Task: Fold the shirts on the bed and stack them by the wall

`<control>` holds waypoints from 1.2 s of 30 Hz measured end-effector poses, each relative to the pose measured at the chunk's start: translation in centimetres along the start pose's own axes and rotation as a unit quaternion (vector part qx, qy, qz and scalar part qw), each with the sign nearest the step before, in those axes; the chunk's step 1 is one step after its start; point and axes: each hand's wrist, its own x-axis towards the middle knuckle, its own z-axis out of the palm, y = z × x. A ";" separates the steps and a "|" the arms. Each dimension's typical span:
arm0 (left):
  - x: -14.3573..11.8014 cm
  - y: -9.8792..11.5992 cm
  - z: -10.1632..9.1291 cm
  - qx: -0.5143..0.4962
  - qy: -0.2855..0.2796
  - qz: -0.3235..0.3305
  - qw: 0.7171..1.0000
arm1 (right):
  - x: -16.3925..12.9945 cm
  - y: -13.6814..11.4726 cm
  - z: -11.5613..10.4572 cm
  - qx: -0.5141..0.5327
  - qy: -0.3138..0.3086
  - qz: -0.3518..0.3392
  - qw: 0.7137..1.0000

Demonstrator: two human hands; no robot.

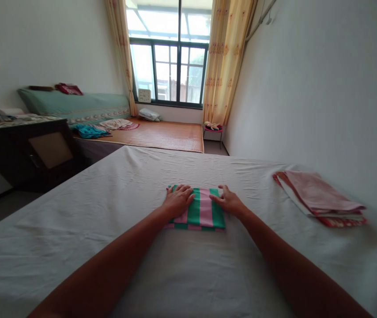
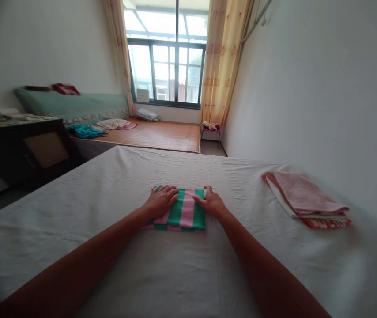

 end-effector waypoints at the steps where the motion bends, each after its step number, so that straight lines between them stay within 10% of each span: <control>1: 0.1 0.0 -0.1 -0.001 0.001 0.005 1.000 | -0.1 -0.4 0.1 0.031 -0.006 -0.006 0.999; 9: 2.1 -2.5 -0.3 -0.086 0.078 0.005 0.993 | -0.2 -2.1 0.1 0.386 -0.165 -0.030 0.907; 16: 3.2 -6.4 1.1 -0.065 0.109 -0.030 0.991 | 2.2 0.0 -11.0 0.259 0.211 -0.164 0.928; 21: 3.2 -6.4 1.7 -0.038 0.064 -0.030 0.997 | 1.1 9.6 -21.0 0.117 0.475 -0.085 0.868; 29: 3.5 -6.4 1.8 0.008 0.040 -0.022 0.999 | -7.4 26.0 -24.2 -0.030 0.433 0.201 0.878; 32: 3.6 -6.4 1.9 0.024 0.037 -0.015 0.999 | -8.4 26.7 -26.2 -0.109 0.488 0.239 0.832; 36: 3.8 -6.3 2.2 0.047 0.037 -0.009 0.998 | -6.1 24.4 -27.6 -0.209 0.482 0.068 0.849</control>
